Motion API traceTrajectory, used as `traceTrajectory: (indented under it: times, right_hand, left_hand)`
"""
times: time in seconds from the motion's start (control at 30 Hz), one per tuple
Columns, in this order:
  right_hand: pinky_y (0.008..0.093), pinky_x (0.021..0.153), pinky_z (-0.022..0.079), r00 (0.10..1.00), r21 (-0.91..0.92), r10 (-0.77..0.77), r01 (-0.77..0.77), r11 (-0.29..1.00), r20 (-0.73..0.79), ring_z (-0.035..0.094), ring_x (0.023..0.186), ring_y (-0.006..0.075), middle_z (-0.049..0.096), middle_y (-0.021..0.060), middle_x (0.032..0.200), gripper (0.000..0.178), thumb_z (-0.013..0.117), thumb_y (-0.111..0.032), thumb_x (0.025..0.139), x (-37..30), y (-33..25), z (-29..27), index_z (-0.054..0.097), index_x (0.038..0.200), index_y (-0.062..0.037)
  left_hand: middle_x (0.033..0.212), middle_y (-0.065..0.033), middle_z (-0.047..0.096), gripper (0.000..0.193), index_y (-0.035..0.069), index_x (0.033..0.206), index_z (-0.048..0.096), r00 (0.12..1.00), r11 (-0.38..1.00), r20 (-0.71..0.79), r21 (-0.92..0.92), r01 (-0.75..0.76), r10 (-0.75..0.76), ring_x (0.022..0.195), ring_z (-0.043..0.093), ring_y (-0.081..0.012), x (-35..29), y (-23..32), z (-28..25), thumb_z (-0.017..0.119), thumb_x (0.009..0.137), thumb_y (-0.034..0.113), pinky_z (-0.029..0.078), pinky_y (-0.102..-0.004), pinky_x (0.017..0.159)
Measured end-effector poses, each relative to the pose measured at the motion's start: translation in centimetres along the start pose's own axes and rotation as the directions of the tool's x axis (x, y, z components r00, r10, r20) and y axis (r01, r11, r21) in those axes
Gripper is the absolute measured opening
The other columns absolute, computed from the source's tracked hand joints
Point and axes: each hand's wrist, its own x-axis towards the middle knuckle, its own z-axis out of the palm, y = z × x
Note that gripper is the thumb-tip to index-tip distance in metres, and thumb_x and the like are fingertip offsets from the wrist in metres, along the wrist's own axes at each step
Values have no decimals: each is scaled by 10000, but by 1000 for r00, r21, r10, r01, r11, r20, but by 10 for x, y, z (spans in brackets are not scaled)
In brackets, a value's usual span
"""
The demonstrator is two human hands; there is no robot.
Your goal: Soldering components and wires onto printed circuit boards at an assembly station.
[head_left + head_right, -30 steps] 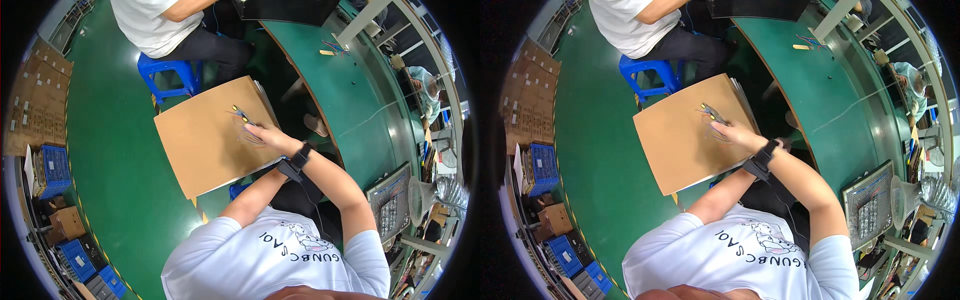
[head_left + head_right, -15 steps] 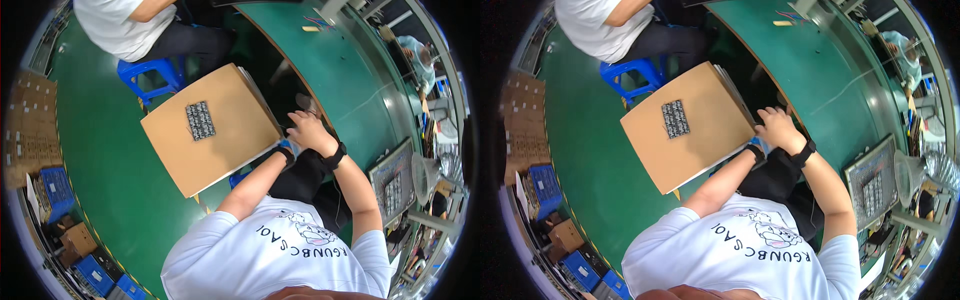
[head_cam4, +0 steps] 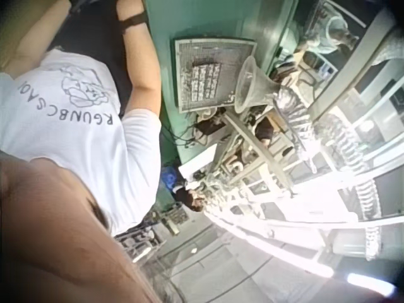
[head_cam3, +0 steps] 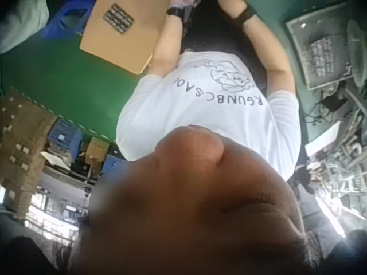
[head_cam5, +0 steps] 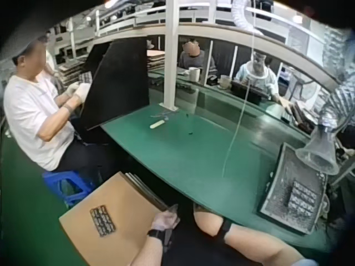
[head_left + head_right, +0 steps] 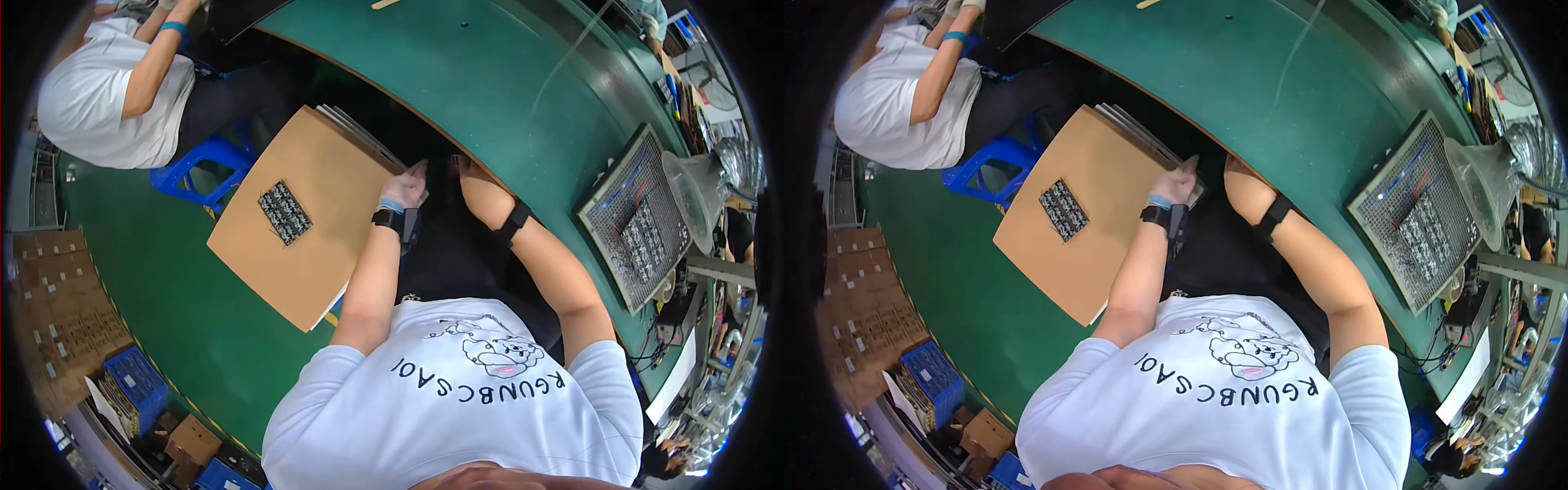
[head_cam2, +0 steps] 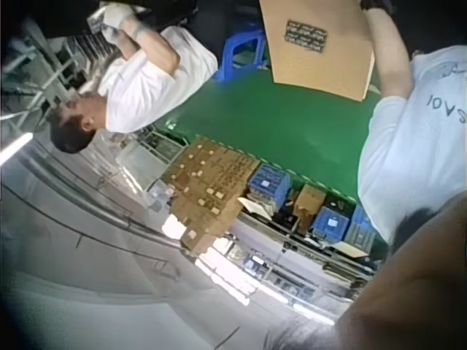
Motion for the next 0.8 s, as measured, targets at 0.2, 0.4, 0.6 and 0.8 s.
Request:
traceTrajectory:
  times: [0.2, 0.4, 0.6, 0.8]
  right_hand:
    - [423, 850, 503, 989, 161, 144, -137, 977, -31, 639, 960, 301, 658, 132, 1041, 268, 553, -132, 899, -4, 2, -14, 661, 1120, -26]
    - [485, 888, 478, 1000, 694, 16, -25, 720, 19, 603, 1039, 398, 656, 226, 1070, 461, 641, -152, 837, 3, -18, 18, 580, 1271, -10]
    - [456, 942, 483, 952, 978, -263, -112, 175, 156, 652, 871, 383, 690, 154, 879, 291, 649, -65, 793, 25, -44, 62, 686, 1082, -56]
    - [448, 800, 512, 874, 634, 467, -438, 637, 135, 639, 811, 361, 669, 171, 846, 124, 612, -107, 839, 20, -16, 62, 709, 879, -41]
  left_hand:
    - [1168, -148, 579, 588, -90, 1425, 359, 922, 998, 381, 9, 68, -66, 942, 580, -197, -62, 2, 81, 398, 839, -111, 529, -247, 868]
    - [731, -7, 392, 424, -44, 1305, 497, 783, 959, 603, -98, 265, -154, 638, 438, -122, -125, -11, 115, 449, 884, -57, 458, -237, 601]
    - [778, 9, 567, 305, 86, 1013, 643, 765, 799, 642, -436, 415, -48, 721, 586, -125, -172, 1, 133, 440, 1047, 312, 553, -295, 701]
    - [836, -11, 561, 281, 118, 1199, 637, 735, 898, 657, -408, 163, 166, 749, 564, -130, -196, 46, 114, 421, 1018, 103, 575, -301, 728]
